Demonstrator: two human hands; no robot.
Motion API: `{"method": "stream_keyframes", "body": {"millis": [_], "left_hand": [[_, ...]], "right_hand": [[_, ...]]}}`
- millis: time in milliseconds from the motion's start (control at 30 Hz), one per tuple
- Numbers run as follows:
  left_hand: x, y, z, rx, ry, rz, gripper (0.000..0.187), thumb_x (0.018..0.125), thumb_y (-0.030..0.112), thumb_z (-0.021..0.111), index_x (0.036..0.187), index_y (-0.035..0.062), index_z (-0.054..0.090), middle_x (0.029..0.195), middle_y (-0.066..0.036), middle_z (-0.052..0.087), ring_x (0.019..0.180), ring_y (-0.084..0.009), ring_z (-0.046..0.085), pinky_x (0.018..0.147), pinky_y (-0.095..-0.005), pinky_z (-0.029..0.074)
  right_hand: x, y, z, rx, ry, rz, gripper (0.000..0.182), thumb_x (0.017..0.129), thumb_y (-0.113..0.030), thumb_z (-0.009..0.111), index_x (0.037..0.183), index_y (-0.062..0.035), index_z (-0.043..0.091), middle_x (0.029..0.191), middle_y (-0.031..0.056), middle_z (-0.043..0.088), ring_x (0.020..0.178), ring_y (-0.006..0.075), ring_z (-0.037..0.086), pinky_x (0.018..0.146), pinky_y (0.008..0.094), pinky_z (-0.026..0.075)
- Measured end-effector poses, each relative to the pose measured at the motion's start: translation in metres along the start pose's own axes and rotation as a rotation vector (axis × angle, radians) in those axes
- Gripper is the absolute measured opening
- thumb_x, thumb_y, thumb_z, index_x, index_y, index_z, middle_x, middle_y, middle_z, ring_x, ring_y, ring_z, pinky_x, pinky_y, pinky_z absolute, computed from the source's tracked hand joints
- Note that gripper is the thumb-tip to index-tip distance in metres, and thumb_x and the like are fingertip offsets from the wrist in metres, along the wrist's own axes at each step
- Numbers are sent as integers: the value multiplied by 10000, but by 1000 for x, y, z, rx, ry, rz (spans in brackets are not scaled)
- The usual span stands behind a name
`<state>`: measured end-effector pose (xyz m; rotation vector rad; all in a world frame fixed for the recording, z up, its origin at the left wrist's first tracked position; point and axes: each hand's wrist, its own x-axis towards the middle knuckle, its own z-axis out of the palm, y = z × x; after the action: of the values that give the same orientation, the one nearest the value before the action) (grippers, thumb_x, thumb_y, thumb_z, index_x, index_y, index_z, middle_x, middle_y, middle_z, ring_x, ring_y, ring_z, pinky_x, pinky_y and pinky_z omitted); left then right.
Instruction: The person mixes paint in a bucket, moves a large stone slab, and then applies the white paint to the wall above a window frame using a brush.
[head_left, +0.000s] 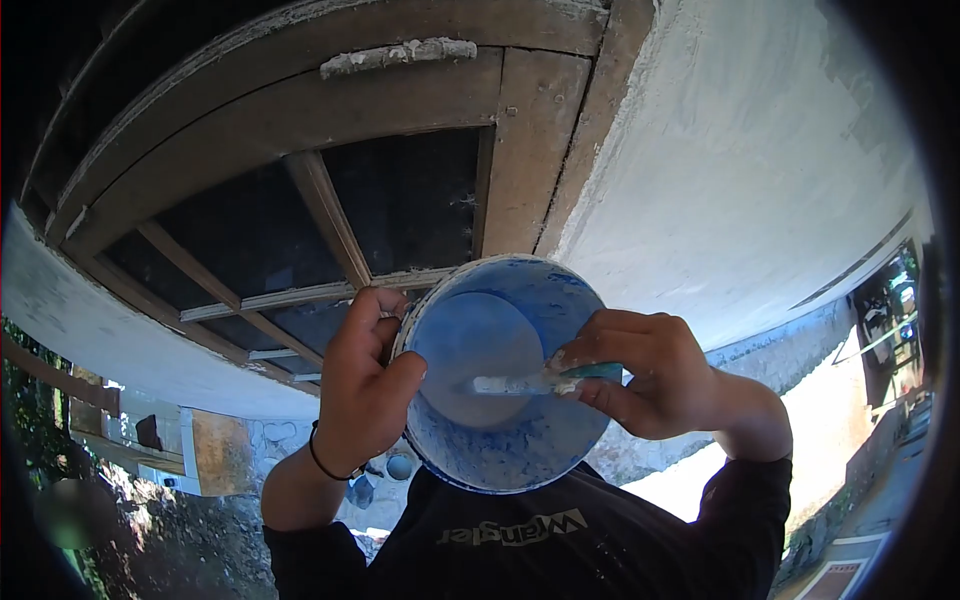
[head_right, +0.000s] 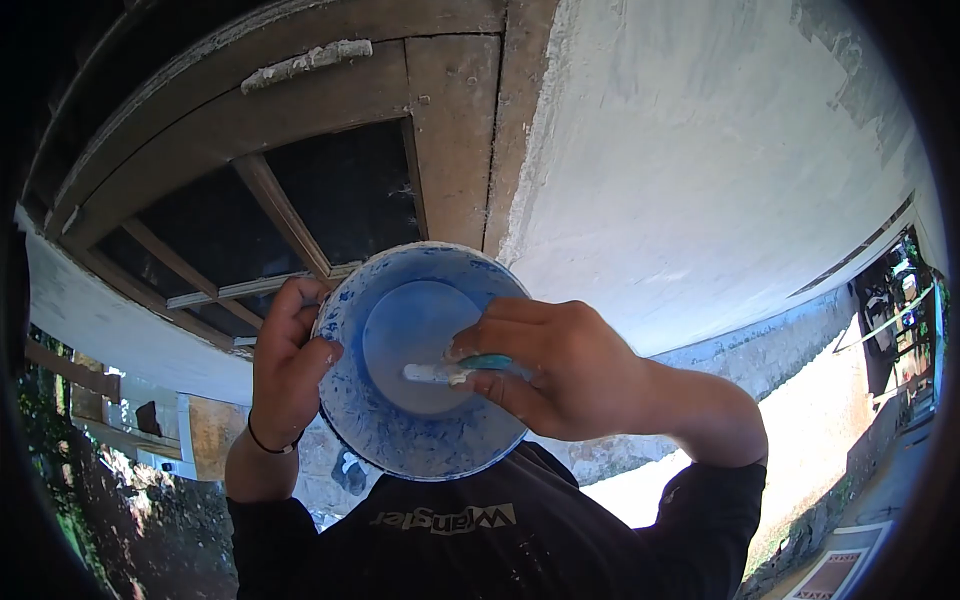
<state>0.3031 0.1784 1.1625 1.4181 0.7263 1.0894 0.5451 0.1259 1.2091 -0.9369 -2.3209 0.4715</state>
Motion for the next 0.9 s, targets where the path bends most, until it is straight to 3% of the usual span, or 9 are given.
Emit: {"method": "stream_keyframes", "body": {"millis": [67,133,200,467,833,900], "left_hand": [[-2,-6,-6,18,1,-23,314,738,-35,450,1050,-23,412,854,-127,606,707,-72,542,606,-197,418],[-5,-12,-11,33,5,-51,311,745,-32,451,1054,-21,414,865,-127,607,713,-75,544,610,-198,417],[-6,-16,-13,-11,19,-59,305,756,-22,455,1058,-14,417,880,-123,608,726,-74,545,618,-199,415],[-13,-30,-15,-114,95,-124,348,755,-18,460,1097,-19,394,866,-122,607,724,-80,549,619,-203,419],[-13,-44,-12,-117,95,-156,329,753,-8,458,1076,-15,389,810,-116,602,697,-82,545,602,-206,412],[-13,-46,-12,-123,94,-156,323,755,-9,461,1071,-13,392,801,-116,605,691,-82,545,599,-206,408]], "right_hand": [[-5,8,-5,82,169,35,150,827,-96,638,911,25,611,846,149,649,703,212,660,611,301,535],[-13,11,-5,393,312,196,154,864,-94,599,922,49,593,847,157,644,722,187,657,625,281,540],[-18,16,-2,605,518,181,169,892,-67,544,965,85,552,866,183,630,721,207,656,619,282,565],[-33,27,-14,778,856,47,214,940,-107,430,1041,58,520,955,165,611,689,271,673,601,341,588],[-47,26,-24,762,936,-47,255,963,-148,365,1081,40,489,970,149,589,732,264,669,605,348,578],[-52,25,-34,864,770,-183,267,971,-154,360,1122,42,458,1017,150,539,853,266,624,614,332,536]]}}
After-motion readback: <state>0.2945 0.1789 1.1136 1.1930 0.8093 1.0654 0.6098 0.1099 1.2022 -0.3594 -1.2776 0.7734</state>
